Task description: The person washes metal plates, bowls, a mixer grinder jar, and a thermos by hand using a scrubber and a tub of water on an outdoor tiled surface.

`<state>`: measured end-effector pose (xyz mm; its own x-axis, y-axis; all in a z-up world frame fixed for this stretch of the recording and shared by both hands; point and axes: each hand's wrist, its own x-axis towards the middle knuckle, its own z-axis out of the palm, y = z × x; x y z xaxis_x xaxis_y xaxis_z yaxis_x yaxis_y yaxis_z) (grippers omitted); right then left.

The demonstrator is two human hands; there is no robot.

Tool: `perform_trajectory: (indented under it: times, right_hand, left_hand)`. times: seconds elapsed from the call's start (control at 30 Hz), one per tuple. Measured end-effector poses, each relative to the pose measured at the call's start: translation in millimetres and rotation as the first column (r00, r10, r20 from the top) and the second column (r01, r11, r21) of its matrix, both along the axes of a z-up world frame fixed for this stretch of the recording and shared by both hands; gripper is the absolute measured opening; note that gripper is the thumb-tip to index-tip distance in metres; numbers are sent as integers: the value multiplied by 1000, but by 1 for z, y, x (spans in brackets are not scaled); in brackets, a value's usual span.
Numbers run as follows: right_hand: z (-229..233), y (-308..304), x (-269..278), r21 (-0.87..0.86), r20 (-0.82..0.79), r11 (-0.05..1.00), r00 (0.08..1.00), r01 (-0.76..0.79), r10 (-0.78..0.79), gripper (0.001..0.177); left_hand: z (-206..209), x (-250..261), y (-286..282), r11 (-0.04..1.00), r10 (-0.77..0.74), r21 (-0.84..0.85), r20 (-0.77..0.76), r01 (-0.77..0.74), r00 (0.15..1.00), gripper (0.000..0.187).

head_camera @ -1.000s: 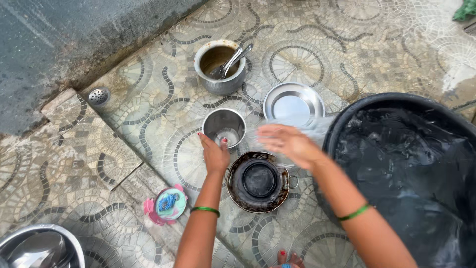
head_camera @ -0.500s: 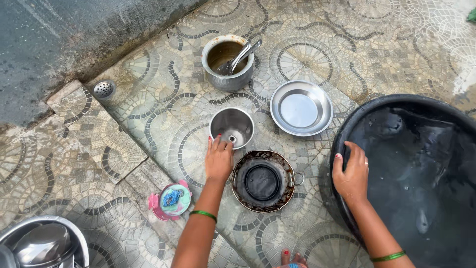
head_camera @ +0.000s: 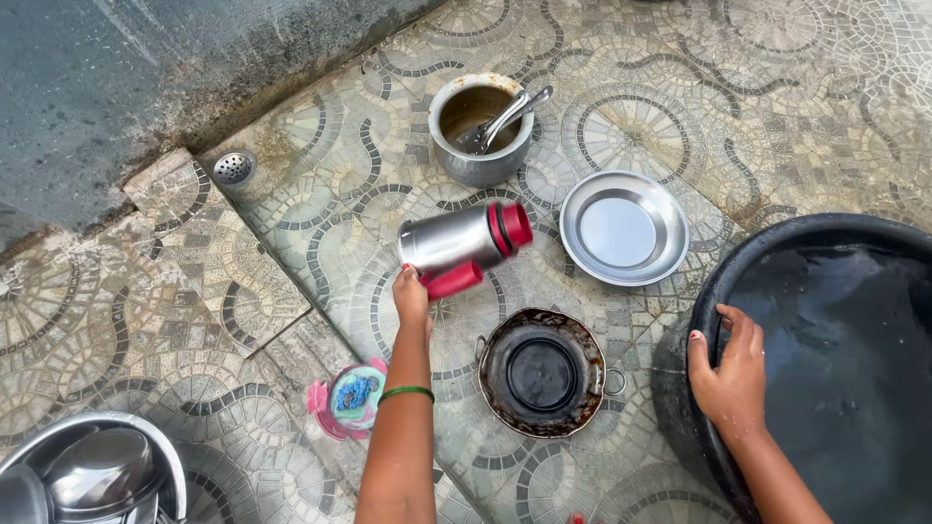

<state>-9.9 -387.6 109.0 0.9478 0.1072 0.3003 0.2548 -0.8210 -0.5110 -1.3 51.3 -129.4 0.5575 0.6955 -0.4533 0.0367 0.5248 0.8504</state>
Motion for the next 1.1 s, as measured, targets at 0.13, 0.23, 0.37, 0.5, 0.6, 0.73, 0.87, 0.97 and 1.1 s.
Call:
perform_trajectory:
  times: [0.13,0.23,0.37,0.5,0.6,0.73,0.87,0.97,1.1]
  right_hand:
    - [2,2,-1,21,-26,1000,1000,8,-8,51]
    - [-8,-4,1,36,-33,999,999,-1,3,51]
    - [-70,-49,24,432,-264,884,962,179,-66,40]
    - [-131,-127,88,641,-635,404,747,653,-199,31]
    - [-121,-137,100,835,-547,38,819,550,171,30]
    - [-28,-39,108,918,-351,56,735,394,581,57]
    - [40,114,93,857,-515,423,508,294,691,43]
    - [61,132,86,851,-489,496,607,174,626,34]
    - [25,53,90,825,-335,538,917,173,218,28]
  left_hand:
    - [27,23,7,958,96,-280,137,-54,986,21]
    - [31,29,13,991,39,123,80,-49,996,31]
    - [21,11,19,750,69,651,-255,118,965,29]
    - [-10,-25,26,803,-16,577,-232,151,973,31]
    - [-12,-37,32,971,-128,194,-63,138,990,30]
    - [16,-50,38,949,-223,-215,65,231,973,28]
    - [35,-43,41,945,-286,-148,57,291,957,31]
    - [39,-33,38,956,-286,-63,3,286,958,35]
    - [52,-33,35,851,-215,447,-182,275,960,41]
